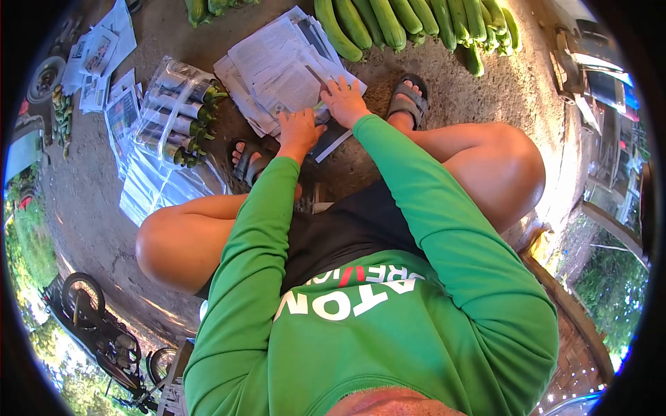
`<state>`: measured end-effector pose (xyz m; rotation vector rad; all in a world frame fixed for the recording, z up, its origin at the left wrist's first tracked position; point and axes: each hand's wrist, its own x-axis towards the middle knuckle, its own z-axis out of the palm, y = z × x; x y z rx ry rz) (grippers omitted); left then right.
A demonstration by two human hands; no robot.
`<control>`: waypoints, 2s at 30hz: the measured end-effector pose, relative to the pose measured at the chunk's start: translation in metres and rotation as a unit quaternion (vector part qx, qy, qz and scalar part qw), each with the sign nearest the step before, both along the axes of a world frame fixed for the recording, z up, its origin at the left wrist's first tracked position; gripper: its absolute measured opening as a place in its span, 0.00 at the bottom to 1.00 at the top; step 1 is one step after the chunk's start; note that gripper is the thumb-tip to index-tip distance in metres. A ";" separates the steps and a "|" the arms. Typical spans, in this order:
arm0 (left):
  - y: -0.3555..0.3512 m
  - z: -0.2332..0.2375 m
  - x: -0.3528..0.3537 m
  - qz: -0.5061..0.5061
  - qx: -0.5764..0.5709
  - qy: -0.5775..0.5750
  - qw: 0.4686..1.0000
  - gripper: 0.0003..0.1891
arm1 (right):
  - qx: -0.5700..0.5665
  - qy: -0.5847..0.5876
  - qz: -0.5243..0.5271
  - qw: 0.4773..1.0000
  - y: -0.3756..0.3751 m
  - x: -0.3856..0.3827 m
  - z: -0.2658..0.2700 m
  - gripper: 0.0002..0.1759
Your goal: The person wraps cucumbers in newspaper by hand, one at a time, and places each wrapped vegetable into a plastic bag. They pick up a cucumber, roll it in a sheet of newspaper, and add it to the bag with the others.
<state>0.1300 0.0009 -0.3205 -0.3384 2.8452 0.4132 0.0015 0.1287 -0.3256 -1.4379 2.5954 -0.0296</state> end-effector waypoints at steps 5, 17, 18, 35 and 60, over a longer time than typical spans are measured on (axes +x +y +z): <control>-0.007 -0.009 -0.006 0.032 0.072 0.002 0.997 0.25 | 0.025 -0.280 -0.092 0.955 0.009 -0.038 -0.012 0.28; -0.047 0.008 0.019 0.181 0.307 -0.001 0.934 0.23 | -0.027 -0.375 -0.215 0.901 0.014 -0.039 -0.004 0.08; -0.048 0.005 0.026 0.174 0.292 0.016 0.940 0.20 | -0.023 -0.375 -0.214 0.902 0.014 -0.040 -0.004 0.08; -0.048 -0.014 0.038 0.148 0.345 0.066 0.924 0.11 | 0.173 -0.278 -0.034 0.944 -0.023 -0.010 0.029 0.26; -0.050 -0.024 0.022 0.209 0.296 0.025 0.932 0.15 | 0.136 -0.286 -0.104 0.943 -0.009 -0.020 0.016 0.27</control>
